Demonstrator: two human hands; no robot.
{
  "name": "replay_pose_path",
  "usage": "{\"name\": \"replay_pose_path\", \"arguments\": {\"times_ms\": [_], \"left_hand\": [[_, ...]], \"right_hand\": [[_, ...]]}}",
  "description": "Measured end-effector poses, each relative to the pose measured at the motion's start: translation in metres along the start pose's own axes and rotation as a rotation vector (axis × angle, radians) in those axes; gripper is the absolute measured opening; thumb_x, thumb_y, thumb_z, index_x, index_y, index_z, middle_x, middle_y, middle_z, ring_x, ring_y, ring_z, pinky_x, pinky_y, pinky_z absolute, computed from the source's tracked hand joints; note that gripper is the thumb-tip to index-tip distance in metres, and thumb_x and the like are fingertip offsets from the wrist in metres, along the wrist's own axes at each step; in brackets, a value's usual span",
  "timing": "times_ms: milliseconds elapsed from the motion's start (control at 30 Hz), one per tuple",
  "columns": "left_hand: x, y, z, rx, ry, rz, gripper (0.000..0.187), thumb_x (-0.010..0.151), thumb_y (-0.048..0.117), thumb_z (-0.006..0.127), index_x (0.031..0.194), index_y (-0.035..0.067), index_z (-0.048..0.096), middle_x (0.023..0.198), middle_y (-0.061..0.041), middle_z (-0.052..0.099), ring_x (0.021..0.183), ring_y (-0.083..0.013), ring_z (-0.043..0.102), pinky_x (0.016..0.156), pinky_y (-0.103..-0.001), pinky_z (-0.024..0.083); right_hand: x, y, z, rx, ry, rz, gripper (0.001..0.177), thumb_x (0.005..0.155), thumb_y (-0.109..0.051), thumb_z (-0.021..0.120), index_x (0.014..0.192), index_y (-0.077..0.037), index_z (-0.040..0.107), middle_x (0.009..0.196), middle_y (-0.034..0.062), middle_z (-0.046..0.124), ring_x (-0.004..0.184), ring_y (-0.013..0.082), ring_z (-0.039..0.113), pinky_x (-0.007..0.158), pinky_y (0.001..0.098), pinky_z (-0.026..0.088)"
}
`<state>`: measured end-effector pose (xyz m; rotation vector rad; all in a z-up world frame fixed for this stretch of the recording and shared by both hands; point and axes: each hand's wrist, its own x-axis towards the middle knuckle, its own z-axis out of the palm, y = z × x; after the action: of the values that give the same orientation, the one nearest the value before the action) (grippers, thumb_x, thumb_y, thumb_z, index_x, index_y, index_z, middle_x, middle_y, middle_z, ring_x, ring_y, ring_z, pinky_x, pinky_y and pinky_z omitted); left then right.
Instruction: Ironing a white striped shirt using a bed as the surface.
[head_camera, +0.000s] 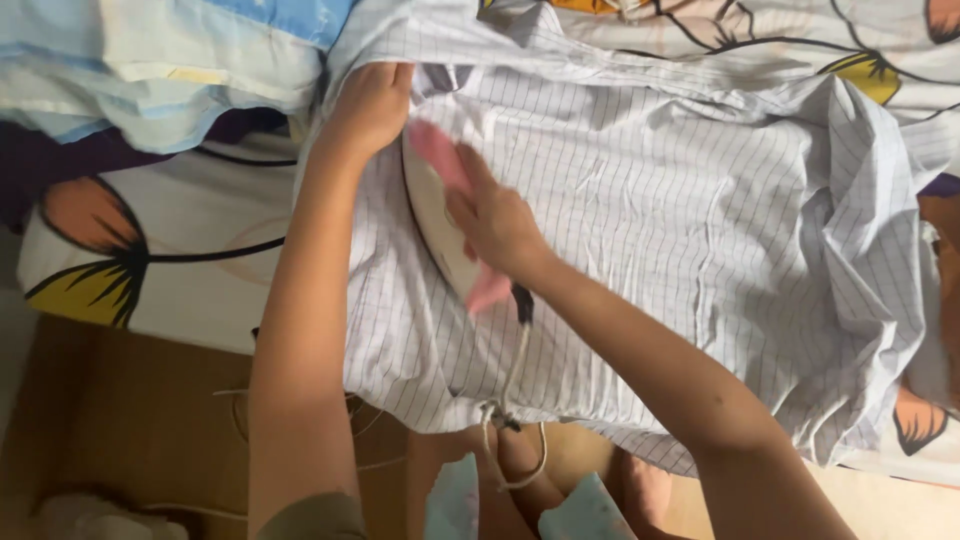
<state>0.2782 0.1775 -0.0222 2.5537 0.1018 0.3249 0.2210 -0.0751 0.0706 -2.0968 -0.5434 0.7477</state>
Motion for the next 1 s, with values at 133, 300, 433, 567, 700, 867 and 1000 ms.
{"name": "replay_pose_path", "arguments": {"times_ms": [133,300,433,567,700,867,1000], "left_hand": [[-0.013,0.016,-0.025,-0.123,0.142,0.058,0.038,0.113,0.028,0.044,0.12,-0.003,0.064,0.116,-0.03,0.067,0.11,-0.0508,0.059,0.092,-0.055,0.047],[-0.033,0.07,-0.083,-0.136,0.108,-0.011,0.029,0.107,0.024,0.052,0.118,0.001,0.067,0.109,-0.025,0.07,0.103,-0.0452,0.065,0.085,-0.05,0.051],[-0.029,0.072,-0.084,-0.189,0.066,-0.02,0.022,0.101,0.019,0.059,0.113,0.007,0.073,0.105,-0.021,0.072,0.1,-0.039,0.07,0.085,-0.046,0.055],[-0.014,0.041,-0.017,-0.136,-0.005,0.031,0.022,0.098,0.014,0.06,0.111,0.007,0.075,0.107,-0.021,0.073,0.102,-0.0395,0.07,0.088,-0.046,0.054],[0.024,-0.014,0.076,-0.043,0.081,0.128,0.039,0.091,0.003,0.052,0.127,0.002,0.068,0.125,-0.028,0.065,0.119,-0.0435,0.061,0.103,-0.048,0.048],[0.075,-0.08,0.141,0.13,0.167,0.232,0.048,0.094,0.011,0.052,0.139,-0.003,0.058,0.142,-0.033,0.055,0.131,-0.0463,0.05,0.11,-0.052,0.039],[0.083,-0.032,0.086,0.198,0.1,0.159,0.046,0.098,0.022,0.05,0.137,0.0,0.06,0.14,-0.028,0.058,0.129,-0.044,0.053,0.108,-0.054,0.04]], "right_hand": [[0.048,-0.005,0.017,-0.017,0.123,-0.097,0.061,0.101,-0.032,0.051,0.156,-0.014,0.031,0.071,0.0133,0.073,0.051,0.0247,0.071,0.058,0.0403,0.06],[0.058,-0.013,0.014,0.009,0.149,-0.094,0.055,0.101,-0.029,0.05,0.152,-0.016,0.033,0.074,0.0139,0.074,0.051,0.026,0.072,0.058,0.0414,0.06],[0.027,-0.004,-0.01,0.052,0.045,-0.091,0.051,0.101,-0.028,0.051,0.149,-0.018,0.035,0.084,0.0115,0.073,0.05,0.0258,0.071,0.057,0.0426,0.06],[-0.051,-0.017,-0.05,-0.043,-0.1,0.109,0.055,0.099,-0.031,0.048,0.151,-0.023,0.033,0.081,0.0079,0.069,0.055,0.0236,0.069,0.051,0.048,0.057],[-0.082,0.007,-0.066,-0.122,-0.126,0.172,0.06,0.1,-0.035,0.048,0.155,-0.019,0.031,0.064,0.0132,0.07,0.058,0.0245,0.072,0.066,0.0429,0.057],[-0.07,0.005,-0.052,-0.245,-0.104,0.299,0.066,0.1,-0.038,0.048,0.16,-0.022,0.025,0.062,0.0122,0.07,0.056,0.0246,0.071,0.066,0.0415,0.058],[-0.027,0.005,-0.038,-0.093,0.014,0.086,0.062,0.1,-0.032,0.049,0.156,-0.014,0.028,0.063,0.0126,0.069,0.048,0.0263,0.069,0.057,0.0415,0.058]]}}
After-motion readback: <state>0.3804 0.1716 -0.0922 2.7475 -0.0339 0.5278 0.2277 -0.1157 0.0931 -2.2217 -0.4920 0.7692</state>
